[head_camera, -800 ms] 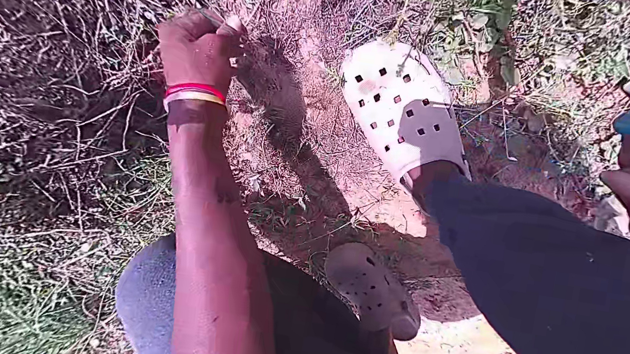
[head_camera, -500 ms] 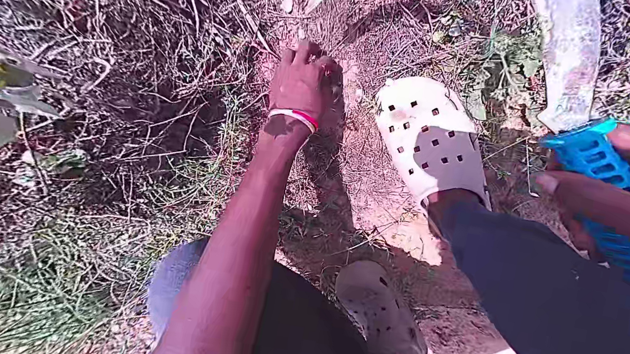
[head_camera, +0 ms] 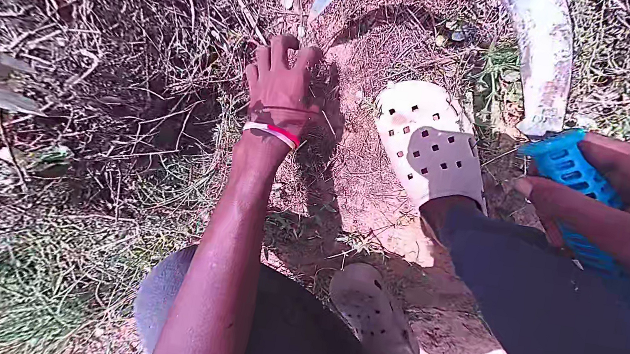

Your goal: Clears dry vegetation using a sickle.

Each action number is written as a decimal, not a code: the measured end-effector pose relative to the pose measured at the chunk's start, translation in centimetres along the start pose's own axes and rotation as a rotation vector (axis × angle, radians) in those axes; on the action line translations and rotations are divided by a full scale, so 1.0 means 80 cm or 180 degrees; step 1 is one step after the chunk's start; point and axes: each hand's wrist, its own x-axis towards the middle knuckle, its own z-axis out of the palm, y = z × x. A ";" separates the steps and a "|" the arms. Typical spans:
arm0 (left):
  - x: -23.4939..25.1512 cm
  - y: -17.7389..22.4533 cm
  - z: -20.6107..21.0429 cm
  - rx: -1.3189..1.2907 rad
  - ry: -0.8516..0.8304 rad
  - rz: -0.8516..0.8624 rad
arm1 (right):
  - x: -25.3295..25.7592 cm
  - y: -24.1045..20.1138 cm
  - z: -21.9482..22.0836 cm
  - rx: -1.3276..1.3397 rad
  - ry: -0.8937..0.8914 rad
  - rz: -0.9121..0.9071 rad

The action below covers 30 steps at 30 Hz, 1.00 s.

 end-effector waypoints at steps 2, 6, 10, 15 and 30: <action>0.001 0.016 0.015 -0.0006 -0.0097 0.0385 | -0.001 0.001 0.001 -0.0002 0.0031 -0.0019; 0.005 0.033 0.045 -0.0272 0.0107 0.0816 | -0.003 0.001 0.002 -0.0033 0.0098 0.0020; 0.012 0.026 0.036 -0.1351 0.0569 -0.0059 | -0.008 0.001 0.001 -0.0114 0.0116 0.0173; 0.013 -0.005 -0.001 -0.1268 -0.0300 0.0003 | -0.008 0.002 -0.001 -0.0078 0.0102 0.0227; 0.001 0.029 0.084 -0.2293 0.0323 -0.0266 | -0.010 0.006 -0.003 -0.0127 -0.0052 0.0208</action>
